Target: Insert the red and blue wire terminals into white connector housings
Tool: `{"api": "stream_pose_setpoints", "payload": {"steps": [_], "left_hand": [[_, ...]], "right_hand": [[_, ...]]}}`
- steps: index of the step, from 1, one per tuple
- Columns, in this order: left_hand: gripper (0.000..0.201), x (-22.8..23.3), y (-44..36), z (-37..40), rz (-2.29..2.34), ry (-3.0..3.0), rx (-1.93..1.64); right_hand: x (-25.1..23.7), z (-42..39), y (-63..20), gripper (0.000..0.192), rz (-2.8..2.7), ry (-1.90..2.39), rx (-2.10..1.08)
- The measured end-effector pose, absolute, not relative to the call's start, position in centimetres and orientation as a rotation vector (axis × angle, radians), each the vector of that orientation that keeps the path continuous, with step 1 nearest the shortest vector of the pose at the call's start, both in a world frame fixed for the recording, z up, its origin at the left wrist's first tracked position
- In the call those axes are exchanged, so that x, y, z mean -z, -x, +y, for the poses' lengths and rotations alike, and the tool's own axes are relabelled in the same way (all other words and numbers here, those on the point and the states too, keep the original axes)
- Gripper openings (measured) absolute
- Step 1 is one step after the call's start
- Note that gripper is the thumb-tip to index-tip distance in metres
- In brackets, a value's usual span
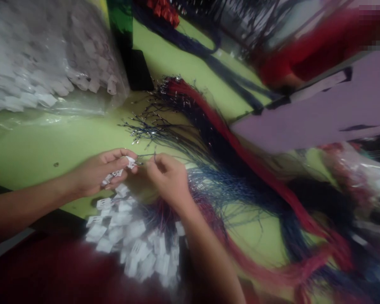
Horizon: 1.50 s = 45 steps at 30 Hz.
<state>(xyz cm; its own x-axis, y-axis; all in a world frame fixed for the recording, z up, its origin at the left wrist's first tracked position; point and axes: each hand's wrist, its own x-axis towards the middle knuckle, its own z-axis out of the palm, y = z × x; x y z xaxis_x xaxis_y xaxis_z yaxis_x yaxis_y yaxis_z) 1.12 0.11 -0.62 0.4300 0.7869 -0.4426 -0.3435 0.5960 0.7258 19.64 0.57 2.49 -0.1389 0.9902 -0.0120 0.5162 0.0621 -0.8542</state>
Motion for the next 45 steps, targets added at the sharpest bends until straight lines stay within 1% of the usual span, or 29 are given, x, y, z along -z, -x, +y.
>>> {"api": "stream_pose_setpoints", "payload": {"steps": [3,7,14,23,24,27,29,34,39,45], "left_hand": [[0.019,0.7,-1.2,0.1,0.878,-0.601,-0.759],[0.020,1.1,-1.3,-0.1,0.903,-0.687,-0.770],[0.021,1.1,-1.4,-0.2,0.983,-0.753,-0.749],[0.013,0.6,-1.6,-0.2,1.026,-0.792,-0.697],[0.013,0.6,-1.6,-0.2,1.022,-0.785,-0.710],[0.014,0.8,-1.6,-0.3,0.999,-0.759,-0.751],[0.017,1.0,-1.5,-0.3,0.988,-0.743,-0.753],[0.021,1.3,-1.5,0.0,0.963,-0.713,-0.735],[0.018,1.3,-1.5,0.0,0.953,-0.716,-0.723],[0.016,1.0,-1.3,0.0,0.920,-0.658,-0.713]], "right_hand": [[-2.3,0.4,-19.6,0.023,-1.727,1.548,-1.007],[-2.1,0.2,-19.4,0.025,-1.725,1.558,-0.966],[-2.0,-0.2,-18.8,0.022,-1.749,1.519,-0.905],[-1.5,-0.4,-18.5,0.024,-1.836,1.471,-0.940],[-1.4,-0.4,-18.5,0.022,-1.815,1.473,-0.962],[-1.2,-0.4,-18.7,0.008,-1.666,1.465,-0.989],[-1.3,-0.4,-18.8,0.006,-1.615,1.456,-0.933],[-1.5,-0.3,-18.8,0.002,-1.719,1.396,-0.790],[-1.3,-0.3,-18.8,0.004,-1.758,1.423,-0.734],[-2.2,-0.1,-19.0,0.018,-1.760,1.467,-0.724]]}}
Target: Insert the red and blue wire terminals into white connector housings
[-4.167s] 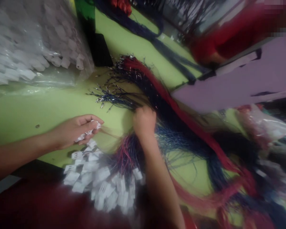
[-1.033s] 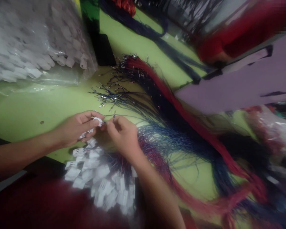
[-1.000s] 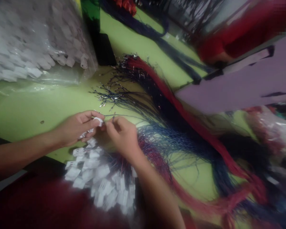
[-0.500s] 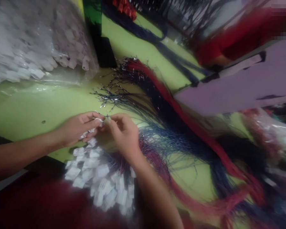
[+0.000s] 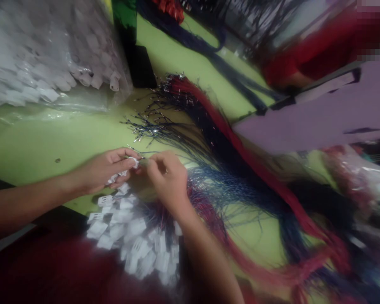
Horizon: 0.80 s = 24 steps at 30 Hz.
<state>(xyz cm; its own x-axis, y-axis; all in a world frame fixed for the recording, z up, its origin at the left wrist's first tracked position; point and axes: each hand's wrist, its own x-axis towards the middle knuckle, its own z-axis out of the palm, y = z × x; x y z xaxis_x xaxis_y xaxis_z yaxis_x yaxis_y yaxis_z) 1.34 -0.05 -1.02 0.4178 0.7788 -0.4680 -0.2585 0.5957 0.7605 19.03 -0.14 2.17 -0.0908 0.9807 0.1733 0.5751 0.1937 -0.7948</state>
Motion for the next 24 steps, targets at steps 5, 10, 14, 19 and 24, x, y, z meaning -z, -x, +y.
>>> {"api": "stream_pose_setpoints", "payload": {"steps": [5,10,14,19,24], "left_hand": [[0.014,1.15,-1.00,-0.01,0.819,-0.608,-0.750],[0.016,1.12,-0.88,0.03,0.756,-0.614,-0.764],[0.018,1.28,-0.85,-0.01,0.734,-0.647,-0.734],[0.020,1.69,-0.82,-0.05,0.780,-0.665,-0.723],[0.016,1.65,-0.78,0.10,0.812,-0.639,-0.709]], "right_hand": [[-2.82,0.33,-19.57,0.021,-1.684,1.556,-1.089],[-2.78,0.58,-19.93,0.025,-1.652,1.597,-1.218],[-2.56,0.60,-20.09,0.024,-1.674,1.624,-1.201],[-2.41,0.18,-19.73,0.019,-1.778,1.584,-1.018],[-2.18,-0.29,-19.20,0.016,-1.927,1.390,-0.828]]}}
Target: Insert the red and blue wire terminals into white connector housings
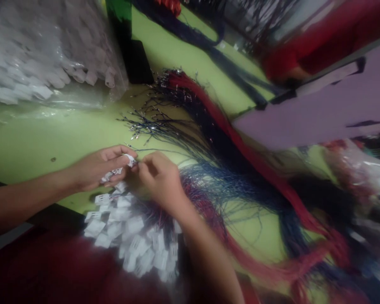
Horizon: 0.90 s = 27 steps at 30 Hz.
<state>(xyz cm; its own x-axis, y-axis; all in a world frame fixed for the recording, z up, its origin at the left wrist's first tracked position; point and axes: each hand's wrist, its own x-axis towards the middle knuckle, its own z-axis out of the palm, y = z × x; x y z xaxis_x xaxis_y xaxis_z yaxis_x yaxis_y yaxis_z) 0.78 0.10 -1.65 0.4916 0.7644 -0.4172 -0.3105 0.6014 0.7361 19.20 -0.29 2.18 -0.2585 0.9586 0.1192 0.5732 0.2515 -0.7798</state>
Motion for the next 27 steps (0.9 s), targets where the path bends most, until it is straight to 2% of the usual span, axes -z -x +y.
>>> {"api": "stream_pose_setpoints", "payload": {"steps": [5,10,16,21,23,26,27], "left_hand": [[0.013,1.6,-0.7,0.1,0.802,-0.683,-0.723],[0.013,1.4,-0.7,0.1,0.861,-0.732,-0.695],[0.011,1.1,-0.9,-0.1,0.988,-0.938,-0.631],[0.008,1.0,-1.1,-0.1,0.982,-0.965,-0.622],[0.012,1.0,-1.0,0.0,0.968,-0.927,-0.650],[0.022,1.0,-0.6,0.0,0.900,-0.796,-0.741],[0.020,1.1,-0.5,0.0,0.864,-0.762,-0.770]], "right_hand": [[-1.6,-0.2,-19.3,0.016,-1.909,1.415,-0.840],[-1.5,-0.2,-19.4,0.016,-2.000,1.316,-0.697],[-1.2,-0.5,-18.6,0.016,-1.860,1.438,-0.994],[-1.5,-0.3,-18.8,0.018,-1.844,1.476,-0.984],[-2.7,0.0,-19.8,0.019,-1.883,1.409,-1.085],[-4.6,0.3,-21.2,0.020,-2.067,1.131,-1.437],[-4.8,0.4,-21.4,0.019,-2.144,1.101,-1.447]]}}
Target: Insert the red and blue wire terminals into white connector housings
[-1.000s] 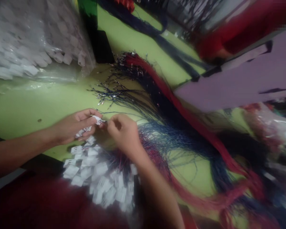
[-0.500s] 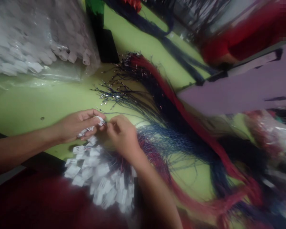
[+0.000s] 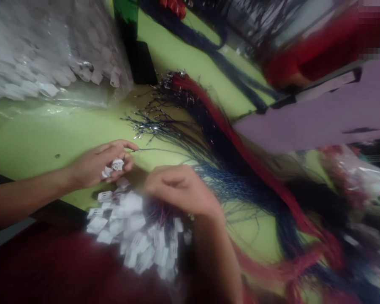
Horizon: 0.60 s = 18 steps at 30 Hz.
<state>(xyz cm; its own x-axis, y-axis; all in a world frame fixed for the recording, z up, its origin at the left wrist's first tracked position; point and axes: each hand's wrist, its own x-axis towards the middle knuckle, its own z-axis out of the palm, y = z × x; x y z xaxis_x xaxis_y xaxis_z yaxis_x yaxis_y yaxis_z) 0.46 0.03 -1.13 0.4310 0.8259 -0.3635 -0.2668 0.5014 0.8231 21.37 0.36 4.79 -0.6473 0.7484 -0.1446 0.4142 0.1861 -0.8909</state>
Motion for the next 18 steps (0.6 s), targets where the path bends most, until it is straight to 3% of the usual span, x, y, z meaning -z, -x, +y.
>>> {"api": "stream_pose_setpoints", "payload": {"steps": [4,6,14,18], "left_hand": [[0.023,1.8,0.1,-0.2,0.738,-0.806,-0.793],[0.023,1.9,0.3,-0.5,0.753,-0.917,-0.742],[0.012,-0.1,-0.4,-0.5,0.841,-1.086,-0.508],[0.013,-0.1,-0.4,-0.5,0.838,-1.054,-0.482]], "right_hand": [[-3.0,0.3,-20.3,0.014,-2.413,1.531,-0.795],[-1.5,0.6,-20.0,0.014,-2.445,1.642,-0.659],[-2.7,1.3,-21.4,0.004,-1.863,1.504,-1.198],[-3.5,-0.3,-19.4,0.008,-1.765,1.414,-1.282]]}}
